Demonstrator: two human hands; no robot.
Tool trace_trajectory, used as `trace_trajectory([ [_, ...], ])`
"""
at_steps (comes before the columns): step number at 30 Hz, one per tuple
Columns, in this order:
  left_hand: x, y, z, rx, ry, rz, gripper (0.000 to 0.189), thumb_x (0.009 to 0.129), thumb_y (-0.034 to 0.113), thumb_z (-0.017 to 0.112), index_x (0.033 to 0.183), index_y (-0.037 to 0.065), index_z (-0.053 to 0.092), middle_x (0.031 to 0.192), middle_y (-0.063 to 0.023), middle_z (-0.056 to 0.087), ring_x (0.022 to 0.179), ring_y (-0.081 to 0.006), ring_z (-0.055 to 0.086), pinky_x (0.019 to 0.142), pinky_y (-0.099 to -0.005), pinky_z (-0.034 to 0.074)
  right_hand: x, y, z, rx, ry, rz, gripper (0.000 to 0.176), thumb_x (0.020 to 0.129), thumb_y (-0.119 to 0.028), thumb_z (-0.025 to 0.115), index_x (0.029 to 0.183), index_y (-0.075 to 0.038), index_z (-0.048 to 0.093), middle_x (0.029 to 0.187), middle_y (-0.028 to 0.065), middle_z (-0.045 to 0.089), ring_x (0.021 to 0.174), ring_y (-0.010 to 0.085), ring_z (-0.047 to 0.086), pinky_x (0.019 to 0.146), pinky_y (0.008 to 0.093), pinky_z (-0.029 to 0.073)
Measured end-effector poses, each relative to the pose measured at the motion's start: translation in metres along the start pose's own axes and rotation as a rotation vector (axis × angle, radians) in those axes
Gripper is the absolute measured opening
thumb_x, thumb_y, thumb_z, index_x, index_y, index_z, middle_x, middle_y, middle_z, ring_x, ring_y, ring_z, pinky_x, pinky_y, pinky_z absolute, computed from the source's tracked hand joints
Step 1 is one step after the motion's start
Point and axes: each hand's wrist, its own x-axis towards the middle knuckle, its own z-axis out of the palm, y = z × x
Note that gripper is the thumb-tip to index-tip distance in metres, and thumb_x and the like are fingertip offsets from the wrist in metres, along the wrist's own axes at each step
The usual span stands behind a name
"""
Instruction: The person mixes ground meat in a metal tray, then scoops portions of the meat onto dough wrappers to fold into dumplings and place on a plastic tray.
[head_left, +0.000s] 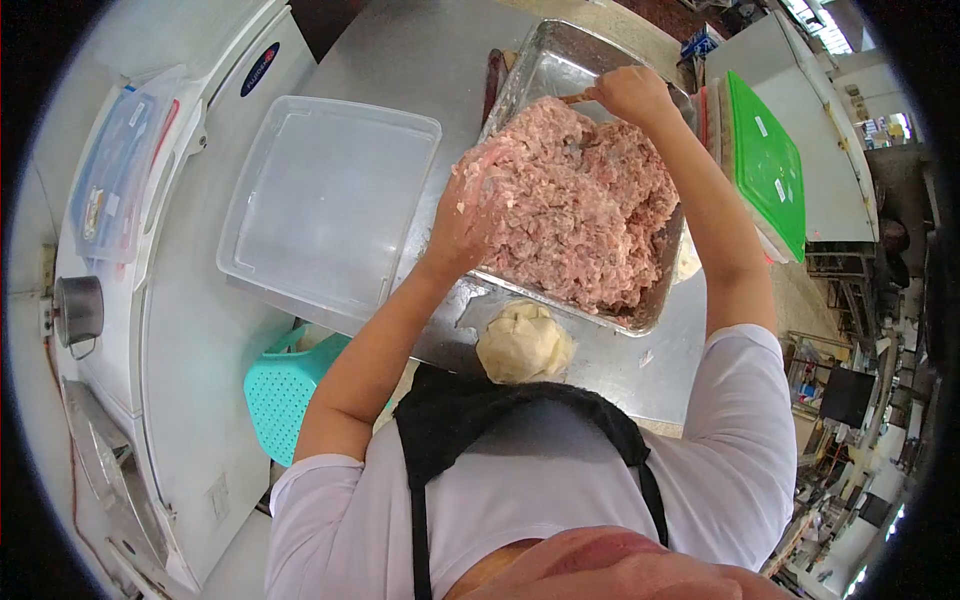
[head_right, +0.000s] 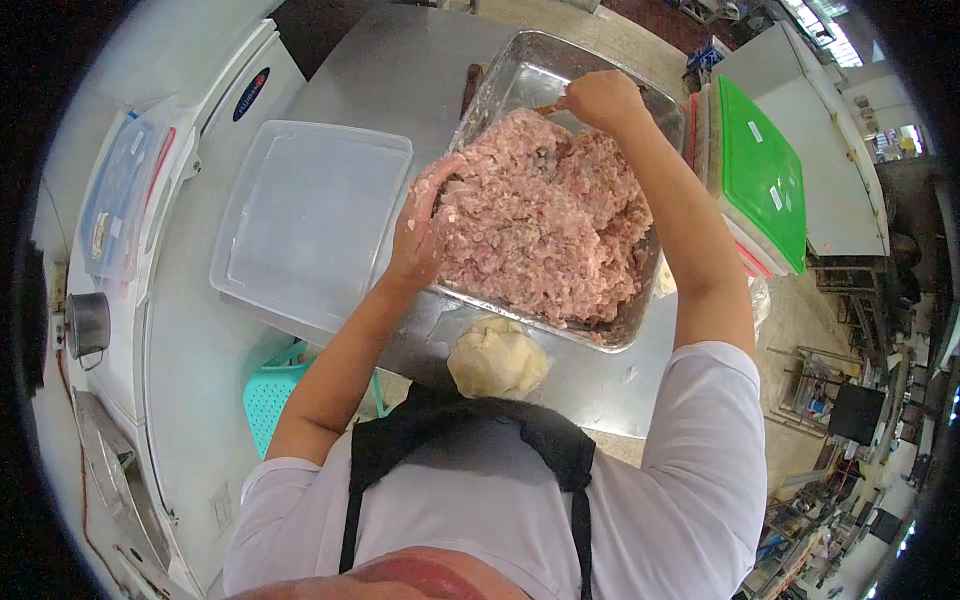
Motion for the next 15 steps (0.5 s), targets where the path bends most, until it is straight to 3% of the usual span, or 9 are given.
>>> trace_trajectory([
  [1,-0.004,-0.001,0.001,0.079,-0.008,0.053,0.036,0.089,0.011,0.055,0.124,0.002,0.048,0.135,-0.0242,0.044,0.121,-0.0444,0.046,0.102,-0.0561,0.033,-0.006,-0.002,-0.003,0.043,0.018,-0.073,0.043,0.089,-0.046,0.053,0.081,-0.008,0.071,0.078,0.0142,0.069,0.080,0.0335,0.067,0.070,0.0449,0.053],
  [5,0.000,0.003,0.000,0.107,0.017,0.072,0.041,0.088,0.016,0.056,0.126,0.002,0.049,0.134,-0.0230,0.045,0.123,-0.0403,0.044,0.105,-0.0484,0.032,-0.033,-0.018,-0.023,-0.001,-0.135,-0.115,0.039,0.090,-0.041,0.053,0.079,-0.009,0.071,0.076,0.0130,0.068,0.076,0.0326,0.068,0.067,0.0438,0.054],
  [7,0.006,0.007,-0.001,-0.031,0.081,0.050,0.044,0.087,0.015,0.057,0.129,0.003,0.048,0.135,-0.0214,0.046,0.124,-0.0377,0.044,0.107,-0.0427,0.032,-0.051,-0.023,-0.022,-0.025,-0.104,-0.141,0.037,0.089,-0.041,0.053,0.078,-0.010,0.072,0.076,0.0125,0.069,0.075,0.0316,0.068,0.066,0.0433,0.054],
  [11,0.007,0.008,0.000,-0.019,0.079,0.015,0.047,0.085,0.013,0.061,0.129,0.004,0.049,0.135,-0.0215,0.046,0.124,-0.0378,0.044,0.106,-0.0435,0.032,-0.093,-0.035,-0.033,-0.081,-0.104,-0.114,0.026,0.082,-0.032,0.058,0.074,-0.010,0.071,0.073,0.0123,0.068,0.070,0.0291,0.068,0.062,0.0423,0.054],
  [12,0.009,0.007,0.001,-0.030,0.101,-0.059,0.048,0.087,0.022,0.058,0.131,0.004,0.048,0.134,-0.0206,0.047,0.126,-0.0369,0.043,0.107,-0.0426,0.032,-0.106,-0.037,-0.037,-0.074,-0.087,-0.081,0.023,0.080,-0.027,0.059,0.073,-0.009,0.071,0.071,0.0122,0.068,0.069,0.0287,0.068,0.060,0.0423,0.054],
  [13,0.013,0.006,0.002,-0.041,0.122,-0.132,0.050,0.090,0.030,0.056,0.132,0.005,0.047,0.134,-0.0198,0.048,0.127,-0.0359,0.042,0.108,-0.0417,0.031,-0.120,-0.039,-0.035,0.061,-0.037,-0.139,0.044,0.087,-0.044,0.054,0.068,-0.008,0.069,0.067,0.0123,0.066,0.065,0.0289,0.067,0.060,0.0433,0.051],
  [15,0.031,0.002,-0.002,0.071,0.027,-0.132,0.052,0.085,0.028,0.061,0.131,0.006,0.049,0.134,-0.0195,0.047,0.125,-0.0370,0.043,0.107,-0.0425,0.033,-0.142,-0.047,-0.024,0.029,-0.003,-0.125,0.043,0.088,-0.042,0.053,0.067,-0.007,0.068,0.066,0.0120,0.066,0.065,0.0284,0.066,0.059,0.0424,0.051],
])
